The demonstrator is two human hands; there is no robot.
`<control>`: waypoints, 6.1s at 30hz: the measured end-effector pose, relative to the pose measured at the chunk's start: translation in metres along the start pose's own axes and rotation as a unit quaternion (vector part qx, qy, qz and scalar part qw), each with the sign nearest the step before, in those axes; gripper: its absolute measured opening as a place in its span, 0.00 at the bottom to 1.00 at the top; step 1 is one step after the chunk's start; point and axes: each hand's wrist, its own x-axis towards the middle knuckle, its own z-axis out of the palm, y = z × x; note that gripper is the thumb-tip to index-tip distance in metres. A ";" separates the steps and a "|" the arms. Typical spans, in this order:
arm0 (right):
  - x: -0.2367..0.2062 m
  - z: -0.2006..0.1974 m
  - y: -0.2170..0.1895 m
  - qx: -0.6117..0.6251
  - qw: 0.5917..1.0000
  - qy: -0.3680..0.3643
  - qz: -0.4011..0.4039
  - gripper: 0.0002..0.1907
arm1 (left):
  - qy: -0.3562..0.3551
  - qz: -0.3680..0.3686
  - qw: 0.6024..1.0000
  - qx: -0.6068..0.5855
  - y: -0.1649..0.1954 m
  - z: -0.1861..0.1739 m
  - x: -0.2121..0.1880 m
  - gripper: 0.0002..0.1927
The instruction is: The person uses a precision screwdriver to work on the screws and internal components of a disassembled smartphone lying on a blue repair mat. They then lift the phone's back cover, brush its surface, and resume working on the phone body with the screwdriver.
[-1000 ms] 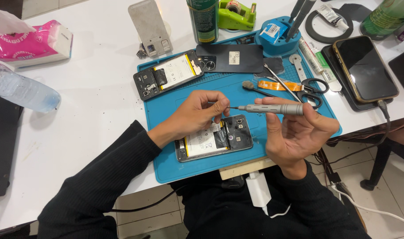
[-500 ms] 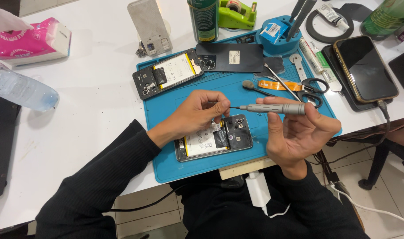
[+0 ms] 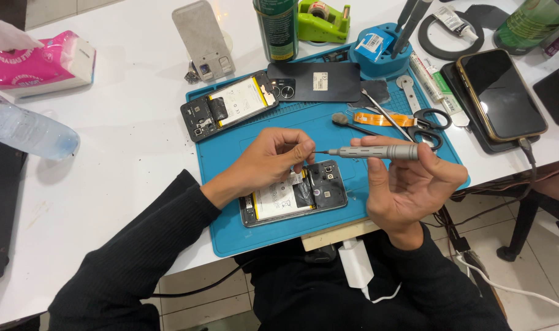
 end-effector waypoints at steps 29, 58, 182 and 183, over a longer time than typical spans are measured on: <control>0.000 0.003 0.000 0.031 0.999 0.000 0.004 0.27 | -0.016 -0.003 1.000 -0.016 -0.001 -0.005 -0.006 0.18; 0.015 -0.028 -0.013 -0.001 0.982 -0.187 0.001 0.29 | 0.011 0.220 0.886 0.407 0.030 0.037 -0.030 0.18; -0.012 -0.024 0.022 0.025 0.997 0.024 0.076 0.27 | 0.000 0.258 0.693 0.674 0.032 0.017 -0.018 0.08; -0.012 -0.024 0.023 0.026 0.996 0.025 0.076 0.27 | 0.003 0.258 0.697 0.669 0.031 0.017 -0.018 0.09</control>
